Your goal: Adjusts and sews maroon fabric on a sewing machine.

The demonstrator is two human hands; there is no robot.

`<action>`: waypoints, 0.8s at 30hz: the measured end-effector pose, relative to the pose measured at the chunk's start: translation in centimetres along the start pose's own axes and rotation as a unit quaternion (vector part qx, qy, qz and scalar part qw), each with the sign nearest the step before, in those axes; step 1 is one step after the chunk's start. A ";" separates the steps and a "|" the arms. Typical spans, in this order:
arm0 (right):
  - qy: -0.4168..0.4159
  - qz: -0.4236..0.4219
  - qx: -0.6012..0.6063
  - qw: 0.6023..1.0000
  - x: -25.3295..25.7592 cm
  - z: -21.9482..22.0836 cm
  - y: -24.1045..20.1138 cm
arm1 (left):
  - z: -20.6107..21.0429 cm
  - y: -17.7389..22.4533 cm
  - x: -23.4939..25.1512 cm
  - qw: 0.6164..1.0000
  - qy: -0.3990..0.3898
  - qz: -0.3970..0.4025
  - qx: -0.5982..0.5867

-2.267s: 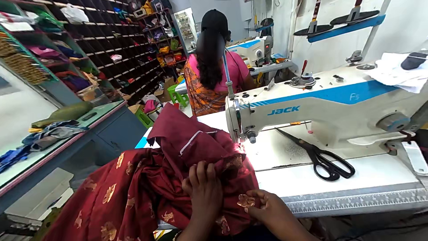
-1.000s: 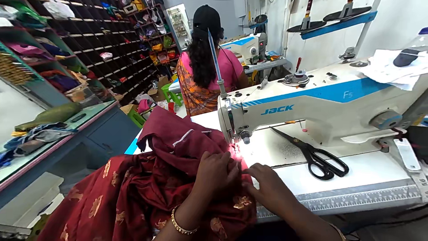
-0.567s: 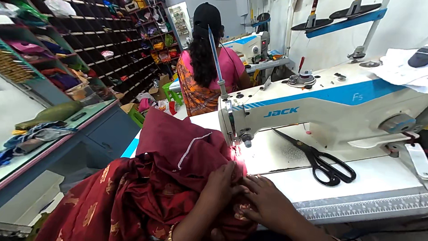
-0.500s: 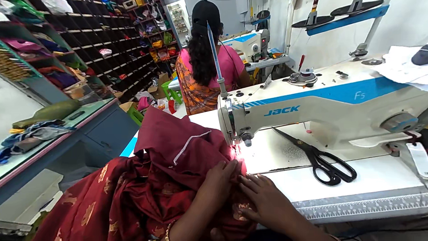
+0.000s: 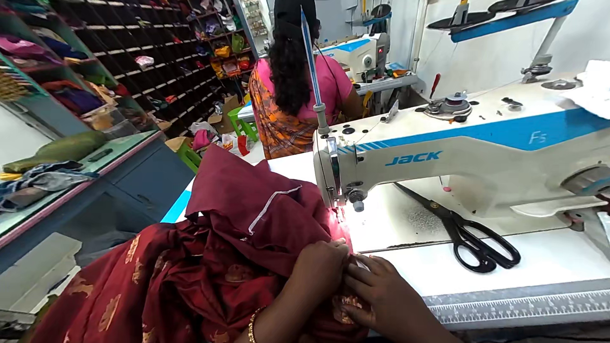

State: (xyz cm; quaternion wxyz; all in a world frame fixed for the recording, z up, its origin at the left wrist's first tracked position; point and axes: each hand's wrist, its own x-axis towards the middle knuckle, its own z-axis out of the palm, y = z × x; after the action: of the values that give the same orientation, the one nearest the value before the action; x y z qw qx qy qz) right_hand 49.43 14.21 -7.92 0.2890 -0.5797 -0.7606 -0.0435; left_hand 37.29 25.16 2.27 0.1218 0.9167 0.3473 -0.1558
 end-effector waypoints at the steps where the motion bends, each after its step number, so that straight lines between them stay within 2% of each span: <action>1: 0.000 -0.001 -0.003 1.000 0.0 0.0 0.0 | 0.0 -0.1 0.0 1.000 -0.003 0.002 0.001; 15: 0.024 0.036 -0.036 0.998 0.1 0.4 0.0 | 1.1 -1.7 0.9 0.995 0.065 0.066 -0.026; 24: -0.122 0.116 0.023 0.985 1.4 -1.3 -0.7 | 1.1 -3.6 2.8 0.989 0.107 0.100 -0.027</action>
State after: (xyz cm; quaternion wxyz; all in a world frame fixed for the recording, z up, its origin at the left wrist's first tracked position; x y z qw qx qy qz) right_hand 49.06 14.66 -5.99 0.2104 -0.6584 -0.7184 0.0788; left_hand 36.66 29.14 -0.17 0.1240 0.9543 0.2695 -0.0343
